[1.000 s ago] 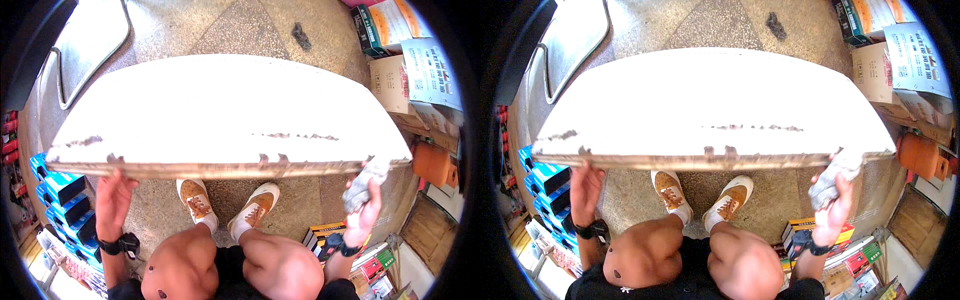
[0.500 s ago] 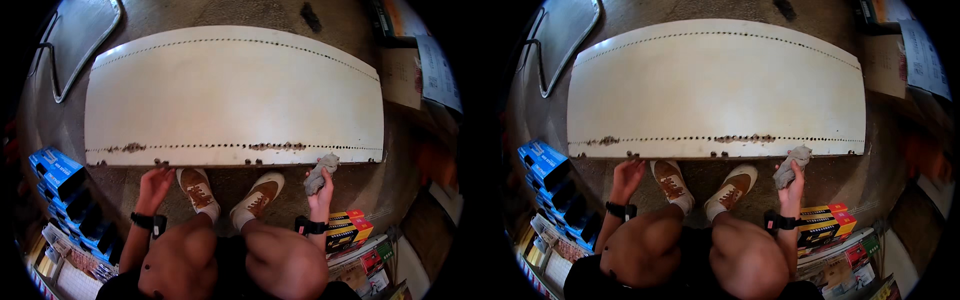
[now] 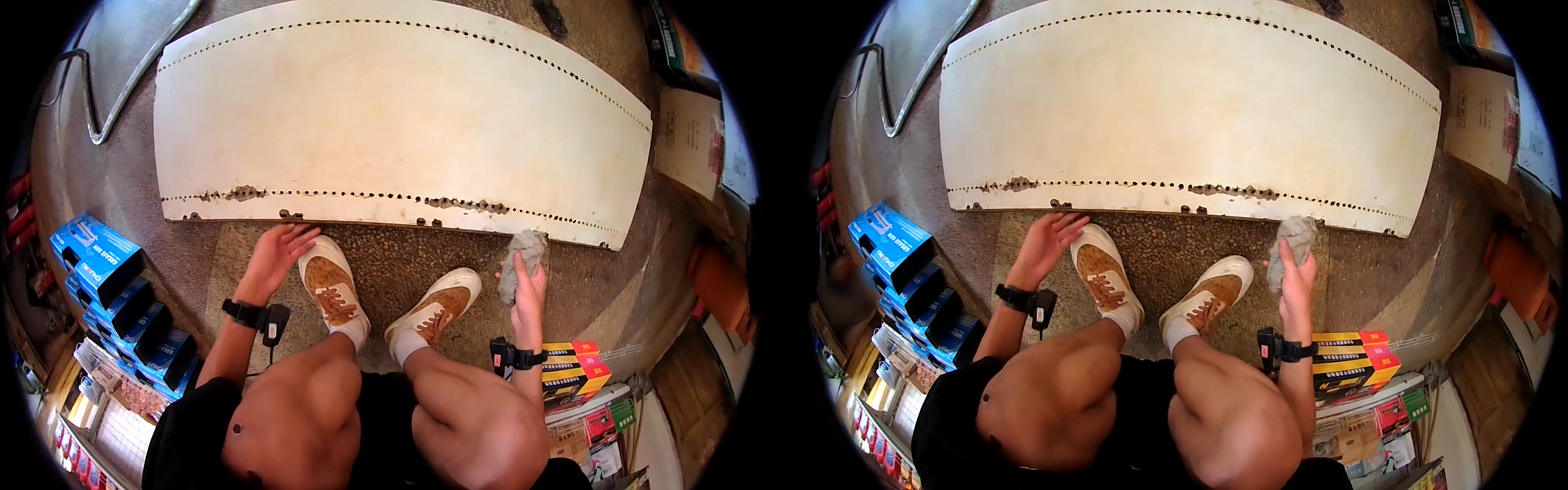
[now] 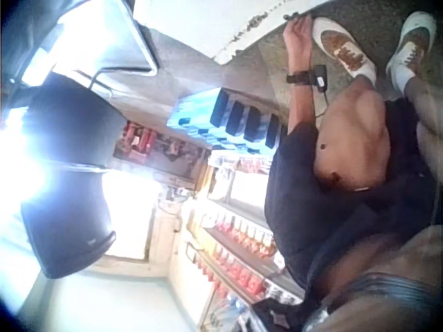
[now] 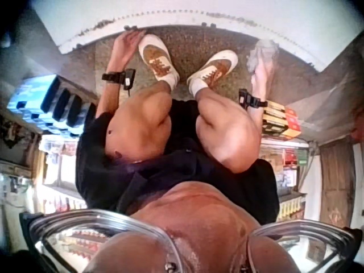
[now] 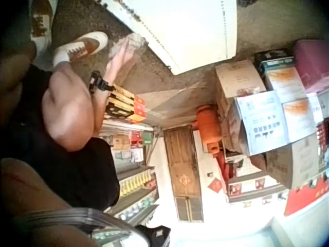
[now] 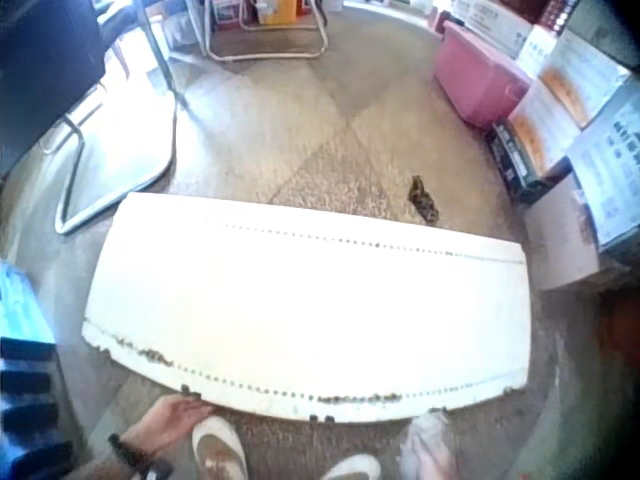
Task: The person rinses a rag and a steel wool pad in a sink, then sits on the floor and uses them to scrub dirt off a long curved white panel.
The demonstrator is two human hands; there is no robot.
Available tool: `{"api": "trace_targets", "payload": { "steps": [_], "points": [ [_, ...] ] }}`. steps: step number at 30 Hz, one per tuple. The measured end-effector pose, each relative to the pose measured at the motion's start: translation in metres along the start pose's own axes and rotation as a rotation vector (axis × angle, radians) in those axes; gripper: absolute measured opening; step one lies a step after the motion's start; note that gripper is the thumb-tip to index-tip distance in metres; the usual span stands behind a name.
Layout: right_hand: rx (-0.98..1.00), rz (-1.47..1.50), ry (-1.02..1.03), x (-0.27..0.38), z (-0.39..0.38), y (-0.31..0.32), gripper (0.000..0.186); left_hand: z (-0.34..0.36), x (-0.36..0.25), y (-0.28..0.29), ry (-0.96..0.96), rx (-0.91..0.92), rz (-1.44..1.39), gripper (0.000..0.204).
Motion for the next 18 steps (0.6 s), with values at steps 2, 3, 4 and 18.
{"api": "trace_targets", "payload": {
  "steps": [2,3,4,18],
  "points": [
    [0.009,-0.072,0.048,0.022,-0.004,-0.001,0.043,-0.016,-0.001,-0.030,0.024,-0.009,0.279,0.034],
    [0.022,-0.102,0.069,0.031,-0.004,-0.005,0.044,-0.025,-0.010,-0.043,0.006,0.020,0.396,0.034],
    [0.066,-0.106,0.111,0.043,-0.008,-0.025,0.045,-0.036,-0.019,-0.052,-0.016,0.036,0.514,0.034],
    [-0.140,-0.531,0.513,0.099,0.046,0.013,0.058,-0.043,-0.059,-0.198,-0.592,0.200,1.622,0.019]
  ]
}}
Point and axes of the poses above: each hand's wrist, its own z-axis towards the middle knuckle, its own y-axis out of the back of the hand, x = y × z, the point moved 8 cm from there along z, towards the middle knuckle, and after that the axes turned 1 degree about x, right-handed, at the moved point
